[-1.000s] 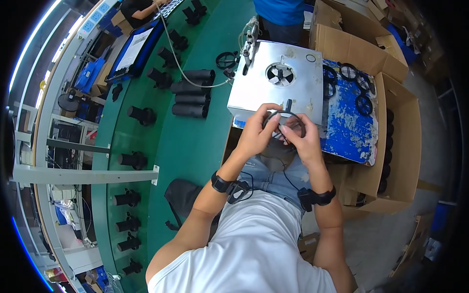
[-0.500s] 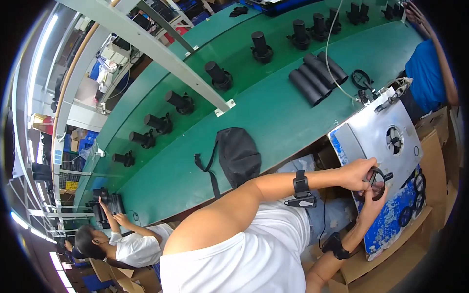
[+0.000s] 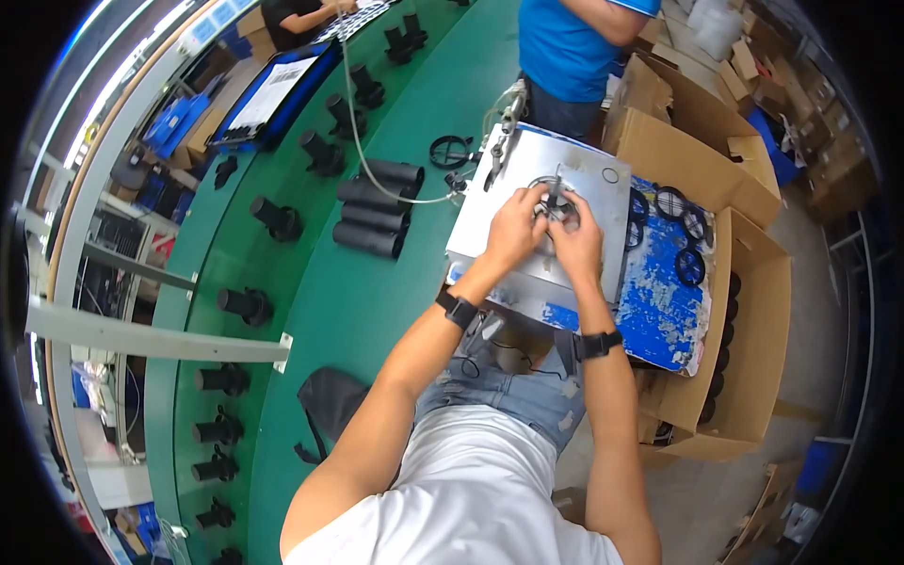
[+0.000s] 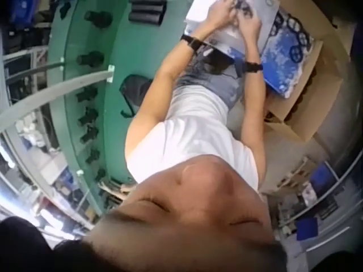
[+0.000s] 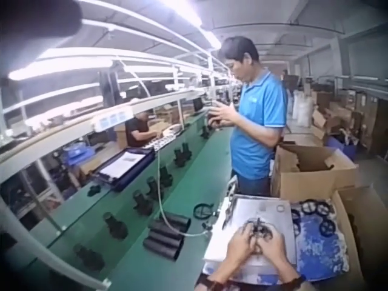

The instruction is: The person assembles a device by fitting a circular frame onto a machine, inserting a cylindrical component into it, and pressing them together. After removing the completed assembly and setting it aside, they repeat the process with several more units.

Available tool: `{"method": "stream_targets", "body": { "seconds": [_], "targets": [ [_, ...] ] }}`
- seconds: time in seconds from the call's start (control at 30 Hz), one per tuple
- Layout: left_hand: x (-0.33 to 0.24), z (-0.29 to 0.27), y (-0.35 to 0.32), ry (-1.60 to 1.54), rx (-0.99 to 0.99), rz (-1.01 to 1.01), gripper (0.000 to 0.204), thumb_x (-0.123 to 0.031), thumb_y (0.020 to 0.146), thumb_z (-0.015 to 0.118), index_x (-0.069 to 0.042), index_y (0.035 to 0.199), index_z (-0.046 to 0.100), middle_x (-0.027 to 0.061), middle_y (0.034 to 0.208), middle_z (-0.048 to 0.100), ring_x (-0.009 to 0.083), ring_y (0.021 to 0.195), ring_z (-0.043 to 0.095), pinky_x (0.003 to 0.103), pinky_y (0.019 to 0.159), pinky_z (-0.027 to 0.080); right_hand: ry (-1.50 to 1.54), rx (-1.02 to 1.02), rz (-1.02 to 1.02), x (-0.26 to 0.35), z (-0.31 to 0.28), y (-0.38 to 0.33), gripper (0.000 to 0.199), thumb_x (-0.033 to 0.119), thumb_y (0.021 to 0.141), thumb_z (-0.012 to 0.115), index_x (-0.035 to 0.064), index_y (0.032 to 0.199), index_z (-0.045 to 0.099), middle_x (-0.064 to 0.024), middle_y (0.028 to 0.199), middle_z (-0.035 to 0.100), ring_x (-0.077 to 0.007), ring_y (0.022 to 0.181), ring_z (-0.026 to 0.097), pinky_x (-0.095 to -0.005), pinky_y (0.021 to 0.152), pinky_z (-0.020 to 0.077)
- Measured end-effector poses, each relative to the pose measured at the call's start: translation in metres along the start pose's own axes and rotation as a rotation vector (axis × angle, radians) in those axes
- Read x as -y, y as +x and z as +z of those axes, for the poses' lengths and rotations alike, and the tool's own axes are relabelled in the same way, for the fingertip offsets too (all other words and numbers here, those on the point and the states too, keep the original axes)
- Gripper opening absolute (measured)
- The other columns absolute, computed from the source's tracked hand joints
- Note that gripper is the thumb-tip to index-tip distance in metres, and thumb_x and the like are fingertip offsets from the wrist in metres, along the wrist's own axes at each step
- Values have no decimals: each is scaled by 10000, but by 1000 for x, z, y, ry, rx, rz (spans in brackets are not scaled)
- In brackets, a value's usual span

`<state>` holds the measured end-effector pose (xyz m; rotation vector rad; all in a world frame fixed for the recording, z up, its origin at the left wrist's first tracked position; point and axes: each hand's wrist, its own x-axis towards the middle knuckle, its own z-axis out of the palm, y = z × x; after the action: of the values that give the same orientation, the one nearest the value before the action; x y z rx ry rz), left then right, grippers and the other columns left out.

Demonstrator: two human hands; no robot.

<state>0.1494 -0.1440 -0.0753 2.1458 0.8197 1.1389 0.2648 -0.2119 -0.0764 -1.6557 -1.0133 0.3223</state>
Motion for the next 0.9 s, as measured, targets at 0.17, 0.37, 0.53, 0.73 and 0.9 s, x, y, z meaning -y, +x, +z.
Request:
{"method": "stream_targets", "body": {
  "seconds": [0.17,0.37,0.53,0.73,0.9],
  "targets": [
    [44,24,52,87,95,46,436,-79,706,626,-84,1142,622,169,1134,593,390,1083,532,434,919,455,-317,-86,-124,-28,11,43,429,129,711,679,136,1139,655,-100,1008,618,-259,854,591,-360,801,484],
    [83,17,84,193,458,139,487,-319,828,636,-164,1287,576,112,1403,469,431,1326,333,512,1097,269,-502,121,-190,-44,-2,61,494,341,797,675,169,1254,600,-85,1305,528,-319,1235,438,-458,1042,326],
    [81,17,70,240,428,131,391,-256,945,455,-167,1317,539,61,1417,468,382,1348,329,517,1110,249,-630,167,-252,-28,1,34,838,499,758,679,-25,1354,409,-180,1355,471,-355,1311,363,-465,1086,263],
    [62,22,50,234,242,1,381,-224,946,435,-47,1272,525,148,1389,473,367,1334,362,498,1121,235,-721,302,-343,-22,-6,52,1021,510,627,775,-18,1389,347,-209,1400,411,-348,1344,332,-451,1101,249],
    [51,-17,37,-51,221,-146,302,-191,921,474,-5,1095,638,197,1122,637,332,1112,593,417,969,444,-679,191,-314,-31,-2,40,1005,512,639,772,-27,1380,358,-220,1383,428,-354,1330,359,-456,1101,252]
  ]
}}
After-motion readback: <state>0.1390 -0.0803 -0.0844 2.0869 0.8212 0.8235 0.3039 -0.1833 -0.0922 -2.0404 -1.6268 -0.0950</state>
